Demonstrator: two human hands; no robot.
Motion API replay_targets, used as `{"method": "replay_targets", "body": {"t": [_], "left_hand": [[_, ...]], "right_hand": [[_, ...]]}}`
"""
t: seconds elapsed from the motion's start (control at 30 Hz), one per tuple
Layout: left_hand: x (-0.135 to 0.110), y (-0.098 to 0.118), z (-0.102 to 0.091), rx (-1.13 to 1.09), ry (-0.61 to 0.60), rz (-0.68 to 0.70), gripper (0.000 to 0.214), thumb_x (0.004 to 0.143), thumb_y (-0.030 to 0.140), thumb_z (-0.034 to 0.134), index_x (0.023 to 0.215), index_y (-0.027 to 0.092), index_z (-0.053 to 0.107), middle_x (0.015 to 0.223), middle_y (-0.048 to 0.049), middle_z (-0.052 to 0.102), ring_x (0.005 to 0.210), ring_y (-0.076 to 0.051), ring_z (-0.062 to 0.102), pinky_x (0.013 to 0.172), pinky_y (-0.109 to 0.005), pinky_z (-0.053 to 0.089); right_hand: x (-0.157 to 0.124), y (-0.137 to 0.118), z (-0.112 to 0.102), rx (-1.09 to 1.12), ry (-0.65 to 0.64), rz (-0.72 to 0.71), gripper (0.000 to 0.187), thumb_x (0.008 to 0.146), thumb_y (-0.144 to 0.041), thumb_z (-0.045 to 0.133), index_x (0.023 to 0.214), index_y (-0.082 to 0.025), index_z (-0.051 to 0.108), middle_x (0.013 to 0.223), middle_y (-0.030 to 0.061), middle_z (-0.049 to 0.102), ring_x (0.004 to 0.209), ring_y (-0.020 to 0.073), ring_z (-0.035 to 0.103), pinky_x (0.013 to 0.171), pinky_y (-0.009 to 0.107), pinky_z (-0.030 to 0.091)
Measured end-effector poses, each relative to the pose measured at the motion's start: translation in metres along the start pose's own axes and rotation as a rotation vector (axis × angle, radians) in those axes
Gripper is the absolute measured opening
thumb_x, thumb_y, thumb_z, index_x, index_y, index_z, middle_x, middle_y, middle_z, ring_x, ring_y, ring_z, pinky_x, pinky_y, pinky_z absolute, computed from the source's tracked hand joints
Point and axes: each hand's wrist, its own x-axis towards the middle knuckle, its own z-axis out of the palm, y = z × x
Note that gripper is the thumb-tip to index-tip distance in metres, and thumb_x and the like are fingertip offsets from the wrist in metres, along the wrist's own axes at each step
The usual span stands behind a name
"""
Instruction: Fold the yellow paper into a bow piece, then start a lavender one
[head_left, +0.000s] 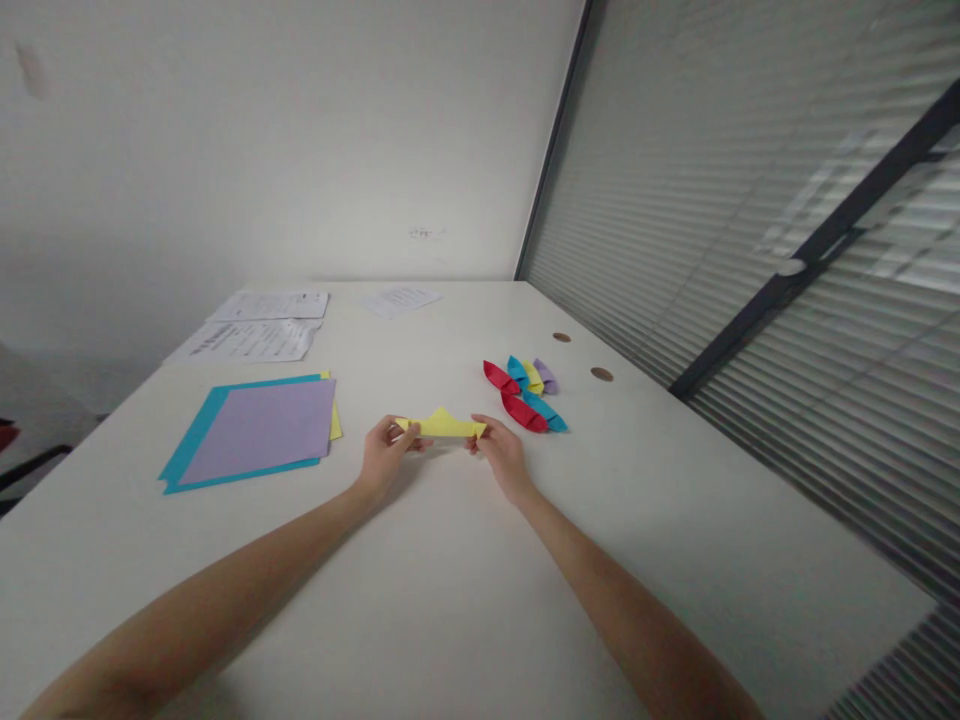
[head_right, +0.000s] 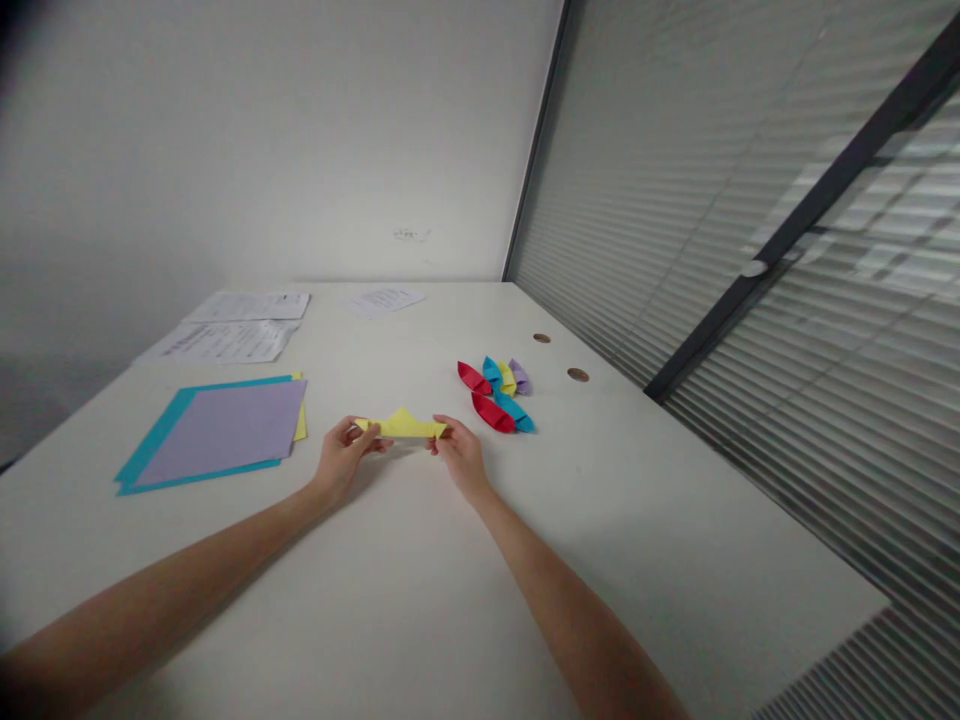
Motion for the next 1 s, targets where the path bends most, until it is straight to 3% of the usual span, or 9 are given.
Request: {"method": "replay_targets", "body": {"t": [0.23,0.4,0.6,0.8,0.9,1.0], "left_hand": [[-0.0002,0.0009,-0.0024,0.019,0.012,-0.059,0.047,0.056,0.045,0.086,0.077,0.015,0.058,0.070,-0.0055,0.073,0.068,-0.022,0.073,0.068,-0.034,0.058],[-0.0013,0.0018,-0.0018,0.044,-0.032,-0.059,0.045,0.059,0.044,0.085,0.082,0.014,0.061,0.073,-0.0068,0.074,0.069,-0.022,0.073,0.071,-0.035,0.059],[-0.0055,0.0072,0.0003,0.048,-0.137,-0.043,0.048,0.064,0.048,0.082,0.091,0.012,0.065,0.088,-0.0110,0.075,0.072,-0.023,0.073,0.068,-0.034,0.059],[-0.0068,0.0065,-0.0048,-0.010,-0.242,-0.045,0.056,0.074,0.056,0.071,0.104,0.009,0.067,0.099,-0.0153,0.073,0.078,-0.028,0.073,0.072,-0.038,0.058],[-0.0054,0.0035,-0.0062,-0.009,-0.212,-0.037,0.054,0.075,0.056,0.070,0.100,0.009,0.069,0.100,-0.0151,0.073,0.076,-0.027,0.073,0.072,-0.037,0.057],[-0.0033,0.0022,-0.0062,0.054,-0.137,-0.024,0.048,0.069,0.053,0.076,0.089,0.010,0.072,0.086,-0.0108,0.074,0.071,-0.025,0.072,0.071,-0.035,0.058]], "right_hand": [[-0.0037,0.0028,-0.0005,0.119,-0.011,0.049,0.044,0.080,-0.047,0.065,0.115,-0.021,0.061,0.077,0.0027,0.071,0.067,0.0157,0.066,0.063,0.029,0.050],[-0.0017,0.0067,-0.0013,0.080,0.071,0.066,0.033,0.074,-0.043,0.073,0.094,-0.019,0.067,0.067,0.0008,0.068,0.060,0.0139,0.063,0.060,0.028,0.048],[0.0019,0.0050,-0.0045,0.077,0.176,0.098,0.030,0.064,-0.037,0.079,0.085,-0.017,0.069,0.063,-0.0018,0.064,0.055,0.0103,0.057,0.056,0.026,0.043],[0.0037,0.0047,-0.0041,0.074,0.203,0.096,0.054,0.059,-0.033,0.080,0.110,-0.020,0.068,0.065,-0.0058,0.058,0.060,0.0103,0.057,0.058,0.026,0.044],[0.0037,0.0065,-0.0049,0.063,0.175,0.108,0.056,0.060,-0.033,0.081,0.113,-0.020,0.068,0.065,-0.0060,0.057,0.061,0.0101,0.057,0.060,0.026,0.044],[0.0031,0.0067,-0.0049,0.062,0.156,0.140,0.056,0.059,-0.034,0.081,0.111,-0.019,0.069,0.064,-0.0058,0.058,0.060,0.0098,0.056,0.060,0.027,0.045]]}}
